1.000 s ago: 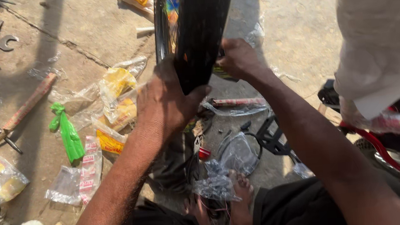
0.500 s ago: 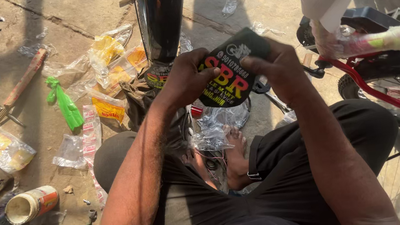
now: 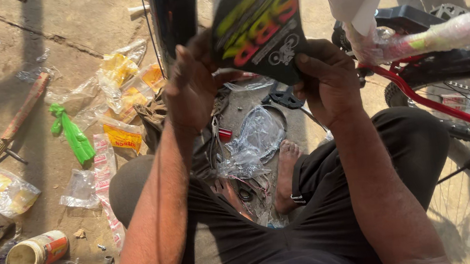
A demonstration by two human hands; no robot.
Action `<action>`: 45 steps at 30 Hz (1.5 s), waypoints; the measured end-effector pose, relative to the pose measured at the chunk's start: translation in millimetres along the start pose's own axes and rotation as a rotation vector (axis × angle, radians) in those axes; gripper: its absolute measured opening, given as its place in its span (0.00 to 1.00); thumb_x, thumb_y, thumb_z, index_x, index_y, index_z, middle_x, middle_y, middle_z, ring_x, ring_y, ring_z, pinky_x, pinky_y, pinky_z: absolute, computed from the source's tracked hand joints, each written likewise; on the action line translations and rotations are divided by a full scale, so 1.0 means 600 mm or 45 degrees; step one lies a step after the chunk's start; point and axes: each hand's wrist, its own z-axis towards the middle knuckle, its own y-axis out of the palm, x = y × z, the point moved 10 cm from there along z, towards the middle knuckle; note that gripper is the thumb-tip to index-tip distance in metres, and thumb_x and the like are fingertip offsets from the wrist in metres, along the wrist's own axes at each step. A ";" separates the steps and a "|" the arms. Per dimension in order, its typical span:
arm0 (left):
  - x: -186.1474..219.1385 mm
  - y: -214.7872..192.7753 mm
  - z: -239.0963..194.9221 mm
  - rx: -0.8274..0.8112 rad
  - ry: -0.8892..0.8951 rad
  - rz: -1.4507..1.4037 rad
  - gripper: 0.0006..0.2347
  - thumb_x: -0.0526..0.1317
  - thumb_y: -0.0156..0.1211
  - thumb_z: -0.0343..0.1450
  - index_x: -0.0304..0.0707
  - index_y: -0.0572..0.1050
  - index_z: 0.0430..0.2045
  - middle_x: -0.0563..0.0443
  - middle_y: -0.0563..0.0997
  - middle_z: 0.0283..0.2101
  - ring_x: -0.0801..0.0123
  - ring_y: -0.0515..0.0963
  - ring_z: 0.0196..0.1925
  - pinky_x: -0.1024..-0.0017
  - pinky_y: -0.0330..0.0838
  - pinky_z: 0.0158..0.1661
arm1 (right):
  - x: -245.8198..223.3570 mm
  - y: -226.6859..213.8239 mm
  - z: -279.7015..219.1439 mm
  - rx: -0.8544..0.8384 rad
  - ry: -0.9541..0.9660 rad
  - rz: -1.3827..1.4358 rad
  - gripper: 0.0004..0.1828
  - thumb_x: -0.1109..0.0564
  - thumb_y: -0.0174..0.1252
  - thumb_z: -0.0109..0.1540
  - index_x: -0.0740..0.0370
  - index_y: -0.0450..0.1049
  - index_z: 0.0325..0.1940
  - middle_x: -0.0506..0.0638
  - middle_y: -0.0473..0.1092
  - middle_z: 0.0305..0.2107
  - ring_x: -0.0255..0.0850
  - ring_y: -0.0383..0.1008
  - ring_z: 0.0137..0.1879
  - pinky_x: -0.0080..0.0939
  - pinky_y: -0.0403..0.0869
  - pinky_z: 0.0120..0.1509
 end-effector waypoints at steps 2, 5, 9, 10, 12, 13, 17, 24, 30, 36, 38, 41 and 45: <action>-0.027 0.006 0.004 -0.003 0.018 0.146 0.19 0.38 0.54 0.73 0.28 0.70 0.59 0.42 0.82 0.50 0.66 0.87 0.45 0.67 0.86 0.45 | 0.029 0.005 0.006 0.062 0.101 -0.011 0.11 0.65 0.61 0.65 0.65 0.74 0.51 0.52 0.76 0.33 0.38 0.76 0.27 0.37 0.72 0.27; -0.068 -0.012 0.014 0.118 0.051 0.389 0.14 0.33 0.65 0.71 0.24 0.75 0.49 0.40 0.84 0.42 0.65 0.85 0.38 0.69 0.82 0.37 | 0.062 0.022 0.009 -0.004 0.149 -0.039 0.12 0.64 0.60 0.65 0.67 0.73 0.53 0.53 0.76 0.33 0.38 0.76 0.28 0.38 0.74 0.28; -0.099 -0.039 0.028 0.218 0.047 0.370 0.10 0.31 0.69 0.72 0.23 0.79 0.43 0.42 0.84 0.37 0.67 0.82 0.33 0.71 0.77 0.33 | 0.073 0.021 -0.002 -0.097 0.127 -0.202 0.15 0.65 0.61 0.66 0.71 0.73 0.56 0.55 0.77 0.38 0.39 0.77 0.34 0.39 0.75 0.34; -0.103 -0.035 0.033 0.185 0.021 0.280 0.10 0.30 0.68 0.71 0.24 0.78 0.43 0.43 0.84 0.38 0.67 0.83 0.35 0.70 0.79 0.35 | 0.067 0.029 -0.003 -0.183 0.112 -0.171 0.18 0.65 0.61 0.64 0.70 0.72 0.58 0.55 0.76 0.40 0.39 0.78 0.38 0.40 0.77 0.39; -0.105 -0.021 0.040 0.126 -0.033 0.101 0.12 0.28 0.68 0.69 0.26 0.77 0.44 0.45 0.84 0.41 0.68 0.85 0.38 0.70 0.82 0.39 | 0.051 0.044 -0.009 -0.360 0.087 -0.112 0.24 0.65 0.63 0.60 0.68 0.69 0.61 0.54 0.76 0.46 0.39 0.80 0.46 0.42 0.81 0.47; -0.102 -0.014 0.045 0.092 -0.053 0.086 0.12 0.28 0.68 0.68 0.26 0.77 0.44 0.44 0.84 0.41 0.67 0.85 0.39 0.69 0.83 0.40 | 0.043 0.047 -0.010 -0.411 0.062 -0.122 0.25 0.66 0.64 0.60 0.69 0.69 0.61 0.55 0.76 0.46 0.40 0.80 0.47 0.44 0.81 0.49; -0.108 -0.005 0.039 0.073 -0.130 0.040 0.11 0.28 0.67 0.68 0.27 0.77 0.43 0.45 0.85 0.40 0.67 0.86 0.39 0.67 0.84 0.41 | 0.032 0.053 -0.017 -0.570 0.013 -0.168 0.29 0.65 0.68 0.59 0.69 0.68 0.64 0.56 0.76 0.46 0.42 0.80 0.46 0.45 0.82 0.49; -0.114 0.002 0.029 0.032 0.024 0.294 0.09 0.34 0.71 0.71 0.28 0.79 0.39 0.46 0.83 0.35 0.69 0.82 0.34 0.71 0.77 0.32 | 0.054 0.008 0.006 -0.155 -0.126 -0.210 0.13 0.59 0.66 0.65 0.69 0.76 0.51 0.52 0.77 0.34 0.35 0.76 0.32 0.35 0.76 0.34; -0.146 0.017 0.022 -0.058 -0.093 0.474 0.15 0.38 0.73 0.65 0.34 0.77 0.42 0.51 0.85 0.36 0.73 0.85 0.37 0.73 0.82 0.38 | 0.053 -0.021 0.015 0.073 -0.162 -0.231 0.09 0.59 0.68 0.63 0.67 0.76 0.41 0.50 0.77 0.29 0.33 0.74 0.28 0.31 0.71 0.28; -0.155 -0.018 0.030 0.172 -0.114 0.336 0.10 0.35 0.70 0.69 0.25 0.78 0.36 0.44 0.83 0.31 0.67 0.83 0.29 0.67 0.81 0.30 | 0.055 0.003 0.013 -0.067 -0.092 -0.147 0.15 0.51 0.62 0.67 0.68 0.76 0.48 0.50 0.77 0.34 0.33 0.75 0.32 0.33 0.74 0.35; -0.151 -0.028 0.031 0.194 -0.128 0.289 0.09 0.34 0.69 0.69 0.26 0.78 0.36 0.45 0.83 0.31 0.68 0.83 0.29 0.68 0.81 0.29 | 0.053 0.011 0.012 -0.182 -0.042 -0.109 0.16 0.51 0.61 0.67 0.67 0.75 0.51 0.50 0.77 0.35 0.33 0.76 0.36 0.35 0.77 0.40; -0.148 -0.030 0.027 0.162 -0.131 0.297 0.08 0.34 0.69 0.69 0.26 0.78 0.36 0.44 0.83 0.32 0.68 0.83 0.29 0.67 0.82 0.30 | 0.056 0.001 0.013 -0.142 -0.031 -0.110 0.15 0.54 0.61 0.67 0.69 0.76 0.50 0.51 0.77 0.35 0.34 0.77 0.34 0.37 0.77 0.38; -0.150 -0.026 0.026 0.154 -0.148 0.310 0.09 0.34 0.68 0.70 0.24 0.79 0.36 0.42 0.83 0.31 0.67 0.84 0.30 0.66 0.83 0.31 | 0.052 -0.003 0.013 -0.063 -0.174 -0.232 0.12 0.57 0.60 0.69 0.71 0.76 0.51 0.52 0.77 0.33 0.34 0.75 0.31 0.35 0.75 0.33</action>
